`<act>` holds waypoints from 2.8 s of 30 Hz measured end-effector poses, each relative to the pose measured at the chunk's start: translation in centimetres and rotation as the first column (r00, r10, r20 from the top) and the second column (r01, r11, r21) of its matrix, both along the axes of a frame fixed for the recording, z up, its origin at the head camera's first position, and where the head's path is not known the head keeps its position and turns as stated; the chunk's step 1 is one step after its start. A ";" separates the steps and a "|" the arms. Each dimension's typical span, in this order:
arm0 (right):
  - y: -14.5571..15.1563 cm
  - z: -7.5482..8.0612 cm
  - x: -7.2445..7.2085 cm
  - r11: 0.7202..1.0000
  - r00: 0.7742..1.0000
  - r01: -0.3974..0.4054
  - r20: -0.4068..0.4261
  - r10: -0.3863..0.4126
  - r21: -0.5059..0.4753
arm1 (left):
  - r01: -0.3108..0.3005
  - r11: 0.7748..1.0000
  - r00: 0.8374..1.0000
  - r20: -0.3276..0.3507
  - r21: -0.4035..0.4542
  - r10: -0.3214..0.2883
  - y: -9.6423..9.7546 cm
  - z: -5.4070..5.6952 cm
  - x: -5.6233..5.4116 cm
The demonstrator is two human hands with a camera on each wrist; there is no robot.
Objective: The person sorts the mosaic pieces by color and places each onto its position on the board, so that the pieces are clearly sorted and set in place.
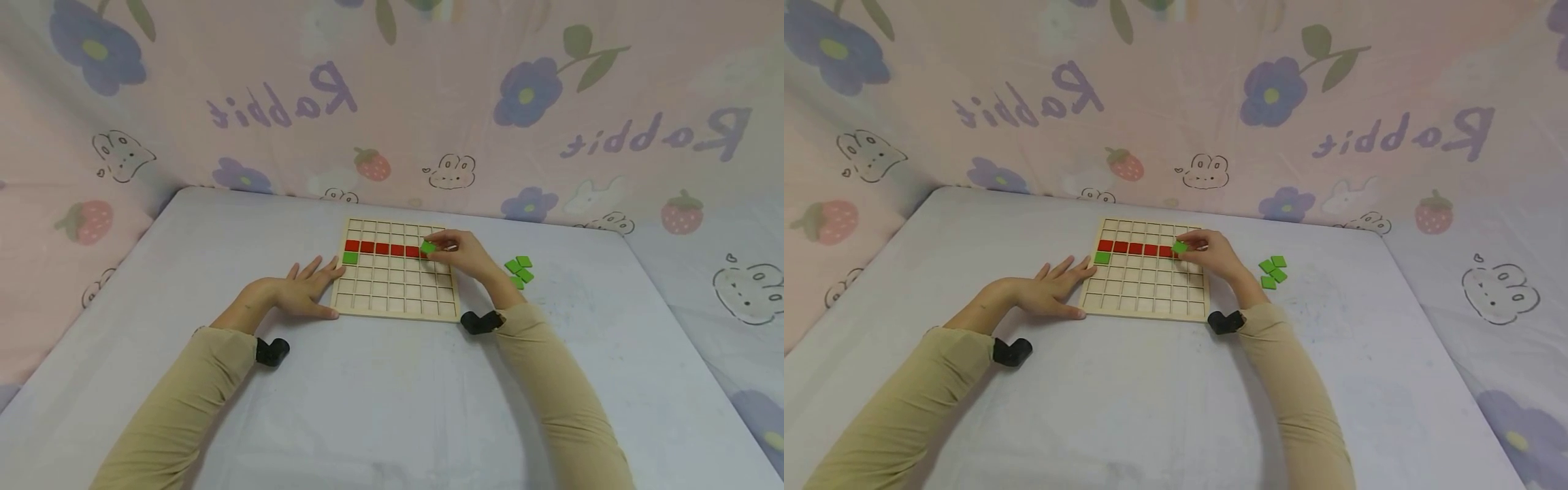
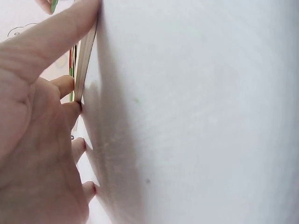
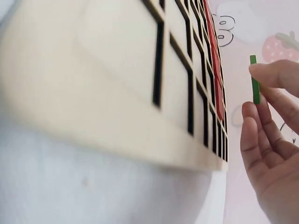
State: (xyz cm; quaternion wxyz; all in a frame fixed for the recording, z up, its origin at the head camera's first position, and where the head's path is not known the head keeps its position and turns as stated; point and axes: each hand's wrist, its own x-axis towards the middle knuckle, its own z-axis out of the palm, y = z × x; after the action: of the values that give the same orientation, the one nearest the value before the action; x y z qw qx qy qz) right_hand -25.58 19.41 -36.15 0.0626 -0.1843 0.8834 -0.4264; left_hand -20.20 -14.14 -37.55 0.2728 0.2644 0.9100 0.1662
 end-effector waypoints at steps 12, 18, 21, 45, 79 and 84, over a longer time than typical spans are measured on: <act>-1.4 -1.1 -0.9 1.000 0.999 -0.006 0.032 0.007 -0.023 | -0.011 1.000 1.000 0.004 0.009 0.011 0.1 0.0 0.0; -2.2 -1.6 -1.0 1.000 0.999 -0.021 0.034 0.021 -0.010 | -0.010 1.000 1.000 0.004 0.003 0.010 0.1 0.0 -0.1; -2.7 -1.6 -1.0 1.000 0.999 -0.027 0.043 0.027 -0.005 | -0.010 1.000 1.000 0.005 0.011 0.010 0.1 0.1 0.0; -6.4 -1.9 -1.3 0.995 0.995 -0.092 0.051 0.090 0.042 | -0.016 1.000 1.000 0.020 0.010 0.016 0.0 0.1 0.1; -9.3 -2.0 -1.0 0.992 0.994 -0.107 0.045 0.104 0.073 | -0.008 1.000 1.000 0.026 0.002 0.008 0.2 0.2 0.1; -9.0 -2.0 -0.8 0.993 0.994 -0.109 0.037 0.107 0.052 | -0.007 1.000 1.000 0.020 0.007 0.007 0.2 0.1 0.1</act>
State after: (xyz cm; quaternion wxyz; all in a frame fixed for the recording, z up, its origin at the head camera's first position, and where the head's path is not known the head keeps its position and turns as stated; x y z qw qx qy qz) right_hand -26.40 10.41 -38.18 0.1055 -0.2229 0.8821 -0.4013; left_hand -20.12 -13.98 -37.46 0.2805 0.2603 0.9075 0.1732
